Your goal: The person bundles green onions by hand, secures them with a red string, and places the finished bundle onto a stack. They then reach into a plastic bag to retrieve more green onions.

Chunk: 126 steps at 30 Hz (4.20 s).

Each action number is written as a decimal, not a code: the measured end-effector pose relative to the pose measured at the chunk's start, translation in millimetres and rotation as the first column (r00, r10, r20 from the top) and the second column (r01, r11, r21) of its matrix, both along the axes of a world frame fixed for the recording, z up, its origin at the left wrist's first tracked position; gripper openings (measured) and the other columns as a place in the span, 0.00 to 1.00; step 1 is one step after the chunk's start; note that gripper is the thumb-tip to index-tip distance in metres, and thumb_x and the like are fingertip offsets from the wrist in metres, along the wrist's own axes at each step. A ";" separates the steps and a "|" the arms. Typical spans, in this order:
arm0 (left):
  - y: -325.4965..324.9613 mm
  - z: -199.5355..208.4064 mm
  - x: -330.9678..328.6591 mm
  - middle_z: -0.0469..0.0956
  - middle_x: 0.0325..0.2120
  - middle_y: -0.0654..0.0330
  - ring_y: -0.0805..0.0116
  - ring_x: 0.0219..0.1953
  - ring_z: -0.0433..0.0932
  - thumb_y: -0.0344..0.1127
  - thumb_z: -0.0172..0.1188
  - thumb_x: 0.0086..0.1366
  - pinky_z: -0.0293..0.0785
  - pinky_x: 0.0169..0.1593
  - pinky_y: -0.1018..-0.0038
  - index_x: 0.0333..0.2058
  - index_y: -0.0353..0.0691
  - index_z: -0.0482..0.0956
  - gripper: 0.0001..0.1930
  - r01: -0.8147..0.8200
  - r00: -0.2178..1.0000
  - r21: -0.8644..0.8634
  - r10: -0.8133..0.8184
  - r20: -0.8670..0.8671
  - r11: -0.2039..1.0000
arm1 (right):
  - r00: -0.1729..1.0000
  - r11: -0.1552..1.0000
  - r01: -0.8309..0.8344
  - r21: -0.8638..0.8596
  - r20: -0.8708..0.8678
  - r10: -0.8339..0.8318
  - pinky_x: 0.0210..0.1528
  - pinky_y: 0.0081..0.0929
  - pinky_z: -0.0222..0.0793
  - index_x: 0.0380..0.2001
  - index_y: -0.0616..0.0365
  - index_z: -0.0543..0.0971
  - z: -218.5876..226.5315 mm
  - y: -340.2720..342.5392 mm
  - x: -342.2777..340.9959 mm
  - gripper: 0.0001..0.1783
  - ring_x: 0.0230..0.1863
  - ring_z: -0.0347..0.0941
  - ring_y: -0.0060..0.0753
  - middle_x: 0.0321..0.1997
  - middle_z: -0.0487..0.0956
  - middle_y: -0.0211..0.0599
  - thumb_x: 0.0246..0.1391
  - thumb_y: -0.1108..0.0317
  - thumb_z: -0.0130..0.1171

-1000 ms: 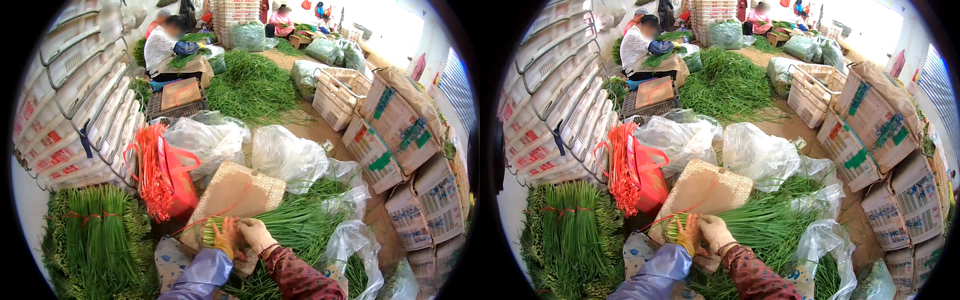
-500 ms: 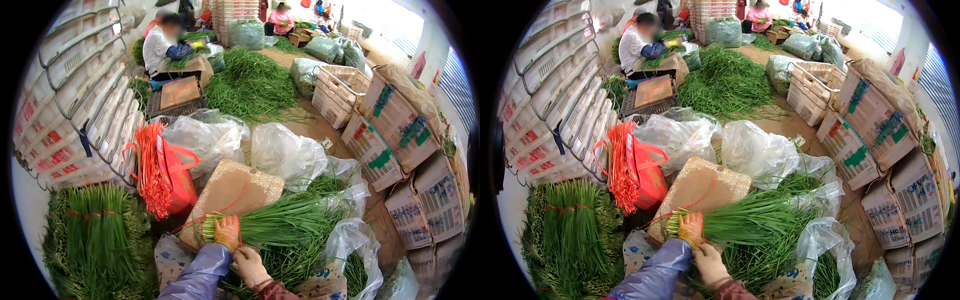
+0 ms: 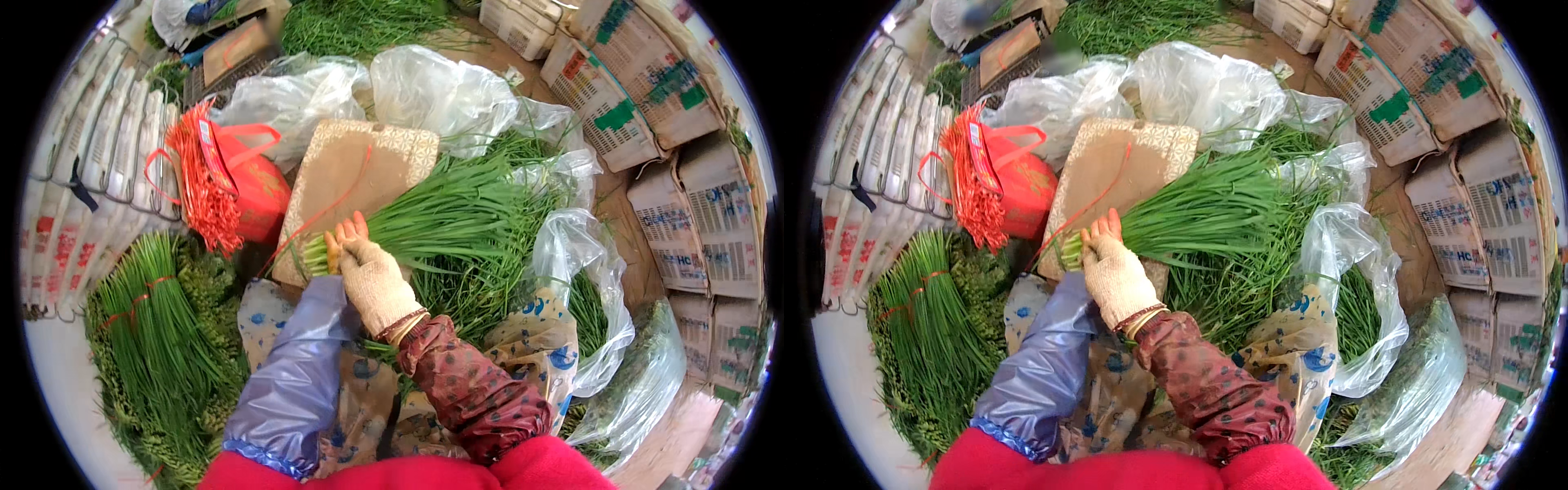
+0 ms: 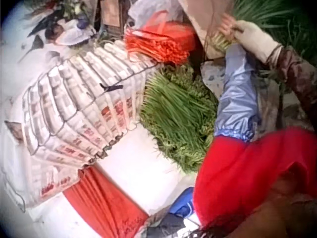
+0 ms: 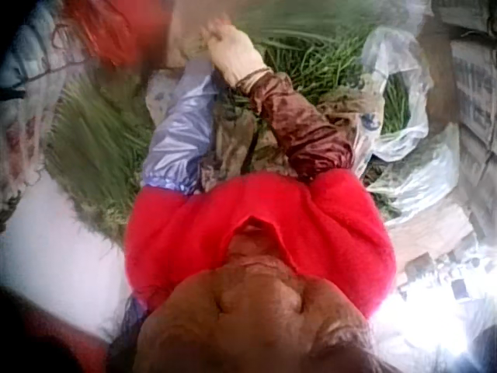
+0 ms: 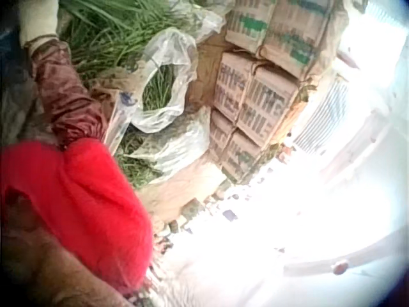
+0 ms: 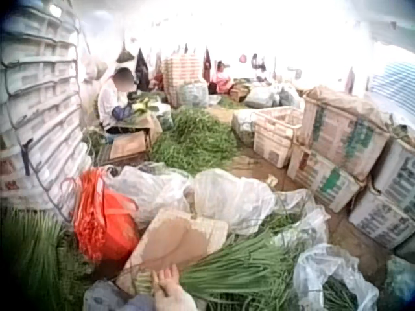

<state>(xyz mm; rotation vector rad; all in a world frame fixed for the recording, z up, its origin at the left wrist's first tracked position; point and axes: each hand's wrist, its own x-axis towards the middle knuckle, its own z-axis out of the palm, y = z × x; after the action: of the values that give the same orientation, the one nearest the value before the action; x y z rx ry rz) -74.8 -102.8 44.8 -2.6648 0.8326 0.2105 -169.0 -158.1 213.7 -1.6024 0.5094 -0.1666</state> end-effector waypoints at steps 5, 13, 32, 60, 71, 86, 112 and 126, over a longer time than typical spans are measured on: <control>-18.7 8.6 -23.1 0.71 0.44 0.53 0.57 0.47 0.69 0.37 0.50 0.61 0.62 0.52 0.49 0.63 0.40 0.60 0.31 0.167 0.981 -0.223 -0.139 0.135 0.960 | 0.964 0.995 -0.001 -0.103 -0.263 -0.026 0.47 0.41 0.69 0.38 0.65 0.76 -21.6 -0.9 -57.0 0.11 0.43 0.75 0.55 0.36 0.78 0.54 0.58 0.67 0.53; -21.3 37.0 -11.9 0.66 0.54 0.54 0.55 0.58 0.64 0.42 0.67 0.50 0.57 0.59 0.45 0.66 0.41 0.52 0.47 0.052 0.990 -0.168 -0.073 -0.117 0.984 | 0.904 0.886 -0.409 -0.218 -0.231 0.361 0.52 0.38 0.70 0.39 0.58 0.79 -64.4 13.7 -110.9 0.13 0.50 0.73 0.51 0.51 0.75 0.46 0.53 0.62 0.57; 50.9 49.2 13.9 0.56 0.62 0.46 0.42 0.64 0.56 0.44 0.81 0.34 0.60 0.64 0.52 0.69 0.50 0.41 0.68 -0.153 0.886 -0.198 0.045 -0.461 0.968 | 0.961 0.728 0.064 -0.682 -0.155 -0.230 0.43 0.41 0.72 0.36 0.54 0.79 -38.1 -114.4 -73.1 0.08 0.42 0.75 0.53 0.40 0.78 0.43 0.53 0.65 0.58; 43.6 46.3 19.1 0.62 0.56 0.48 0.44 0.59 0.62 0.43 0.81 0.35 0.63 0.61 0.56 0.67 0.47 0.48 0.63 -0.122 0.891 -0.236 0.002 -0.454 0.964 | 0.905 0.568 -0.349 -0.745 -0.426 -0.002 0.42 0.41 0.72 0.34 0.47 0.80 -44.6 -125.6 -34.0 0.08 0.43 0.76 0.46 0.43 0.77 0.36 0.49 0.61 0.63; 39.6 45.6 16.8 0.62 0.57 0.48 0.44 0.60 0.61 0.43 0.81 0.34 0.64 0.61 0.55 0.67 0.49 0.48 0.63 -0.130 0.897 -0.240 0.011 -0.441 0.962 | 0.789 0.647 -0.584 -0.490 -0.531 0.310 0.46 0.40 0.73 0.43 0.51 0.81 -14.9 -84.8 -35.7 0.16 0.42 0.77 0.51 0.40 0.81 0.46 0.52 0.59 0.56; 34.4 20.7 12.9 0.60 0.57 0.53 0.46 0.61 0.59 0.43 0.81 0.31 0.67 0.57 0.50 0.68 0.53 0.46 0.66 -0.139 0.927 -0.240 0.041 -0.374 0.961 | 0.895 0.364 -0.365 -0.857 -0.215 0.391 0.52 0.39 0.67 0.51 0.57 0.71 -30.7 -30.4 -24.2 0.30 0.53 0.71 0.44 0.53 0.72 0.41 0.40 0.68 0.65; 54.4 155.7 -93.7 0.40 0.70 0.43 0.45 0.71 0.42 0.50 0.67 0.54 0.44 0.69 0.47 0.70 0.44 0.28 0.60 -0.619 0.747 -0.509 0.249 -0.616 0.598 | 0.904 0.683 -0.279 -0.675 -0.424 -0.050 0.55 0.39 0.68 0.55 0.58 0.72 60.5 -92.4 -124.1 0.38 0.50 0.75 0.54 0.49 0.79 0.50 0.36 0.65 0.68; 37.5 299.8 -190.4 0.52 0.66 0.52 0.60 0.67 0.52 0.43 0.80 0.41 0.49 0.68 0.63 0.69 0.40 0.35 0.67 -0.529 0.849 -0.361 -0.475 -0.234 -0.768 | 0.932 0.276 0.325 -0.905 0.356 0.070 0.35 0.36 0.74 0.40 0.64 0.79 191.3 49.1 -162.9 0.22 0.33 0.79 0.46 0.30 0.80 0.47 0.50 0.57 0.68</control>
<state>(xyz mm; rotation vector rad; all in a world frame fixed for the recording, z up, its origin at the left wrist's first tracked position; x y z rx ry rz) -265.2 -65.3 344.6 -5.2418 1.7120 0.0393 -331.9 -109.0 405.0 -2.6754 0.2334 -1.0588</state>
